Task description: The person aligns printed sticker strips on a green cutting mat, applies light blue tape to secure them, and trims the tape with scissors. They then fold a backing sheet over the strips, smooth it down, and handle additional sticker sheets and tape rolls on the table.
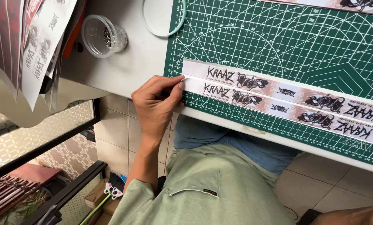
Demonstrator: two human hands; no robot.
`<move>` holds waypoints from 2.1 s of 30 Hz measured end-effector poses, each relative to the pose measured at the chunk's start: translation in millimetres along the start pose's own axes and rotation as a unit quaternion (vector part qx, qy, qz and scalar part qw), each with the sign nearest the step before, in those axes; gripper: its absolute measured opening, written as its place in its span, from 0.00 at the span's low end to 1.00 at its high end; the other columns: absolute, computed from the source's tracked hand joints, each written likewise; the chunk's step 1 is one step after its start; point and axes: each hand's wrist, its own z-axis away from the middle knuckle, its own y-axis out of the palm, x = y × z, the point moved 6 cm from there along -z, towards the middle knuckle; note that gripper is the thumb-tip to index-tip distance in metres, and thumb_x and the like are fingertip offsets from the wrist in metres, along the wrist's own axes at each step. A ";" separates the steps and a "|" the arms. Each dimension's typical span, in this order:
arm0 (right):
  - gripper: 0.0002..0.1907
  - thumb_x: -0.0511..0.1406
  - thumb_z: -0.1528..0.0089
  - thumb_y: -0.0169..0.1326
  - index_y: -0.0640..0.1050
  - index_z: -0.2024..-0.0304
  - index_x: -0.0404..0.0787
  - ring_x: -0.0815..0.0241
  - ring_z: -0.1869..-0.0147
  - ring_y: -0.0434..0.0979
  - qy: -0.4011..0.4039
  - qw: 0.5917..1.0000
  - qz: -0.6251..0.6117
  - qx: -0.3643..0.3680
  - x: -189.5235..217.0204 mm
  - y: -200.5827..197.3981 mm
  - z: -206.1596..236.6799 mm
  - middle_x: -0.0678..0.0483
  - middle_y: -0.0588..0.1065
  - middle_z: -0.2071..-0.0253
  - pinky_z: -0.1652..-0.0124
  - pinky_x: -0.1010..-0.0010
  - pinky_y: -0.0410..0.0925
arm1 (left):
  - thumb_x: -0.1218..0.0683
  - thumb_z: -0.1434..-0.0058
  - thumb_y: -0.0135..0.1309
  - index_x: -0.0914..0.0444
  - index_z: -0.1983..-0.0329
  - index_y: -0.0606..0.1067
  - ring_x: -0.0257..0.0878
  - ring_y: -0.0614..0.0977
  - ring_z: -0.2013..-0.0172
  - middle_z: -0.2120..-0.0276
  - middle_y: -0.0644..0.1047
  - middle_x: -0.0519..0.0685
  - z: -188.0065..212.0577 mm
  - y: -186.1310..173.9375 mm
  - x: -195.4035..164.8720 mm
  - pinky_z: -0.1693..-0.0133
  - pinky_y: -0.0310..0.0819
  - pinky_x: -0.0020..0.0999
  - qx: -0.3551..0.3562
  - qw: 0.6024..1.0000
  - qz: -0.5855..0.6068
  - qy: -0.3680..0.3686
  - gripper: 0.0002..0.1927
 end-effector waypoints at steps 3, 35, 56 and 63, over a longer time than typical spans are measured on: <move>0.07 0.22 0.31 0.64 0.83 0.51 0.32 0.67 0.60 0.76 0.008 1.000 -0.007 0.003 -8.3 -2.7 1.3 0.51 0.77 0.59 0.61 0.81 0.68 | 0.64 0.35 0.62 0.67 0.55 0.83 0.28 0.81 0.73 0.66 0.81 0.48 -1.2 1.8 -1.0 0.73 0.79 0.21 0.000 1.000 0.003 -0.002 0.07; 0.06 0.26 0.25 0.57 0.79 0.47 0.30 0.70 0.57 0.75 0.018 0.999 -0.022 0.024 -11.6 -1.0 -9.7 0.51 0.76 0.55 0.55 0.84 0.68 | 0.64 0.36 0.63 0.67 0.50 0.81 0.28 0.81 0.71 0.66 0.80 0.48 -2.7 4.3 -2.9 0.73 0.82 0.20 -0.002 0.999 -0.024 0.025 0.11; 0.07 0.26 0.28 0.57 0.79 0.47 0.30 0.72 0.61 0.69 -0.081 0.994 0.065 -0.019 57.1 -1.5 -17.3 0.54 0.74 0.58 0.58 0.84 0.65 | 0.62 0.37 0.64 0.63 0.58 0.81 0.33 0.80 0.74 0.69 0.78 0.47 8.3 4.5 -35.6 0.70 0.74 0.29 -0.027 0.965 -0.211 0.154 0.05; 0.05 0.22 0.27 0.61 0.80 0.50 0.28 0.70 0.61 0.73 -0.173 0.974 0.144 -0.031 91.5 2.2 -8.6 0.52 0.72 0.58 0.59 0.82 0.67 | 0.59 0.36 0.61 0.59 0.60 0.81 0.38 0.78 0.75 0.71 0.76 0.45 11.8 -0.3 -25.9 0.72 0.70 0.35 -0.011 0.919 -0.297 0.259 0.03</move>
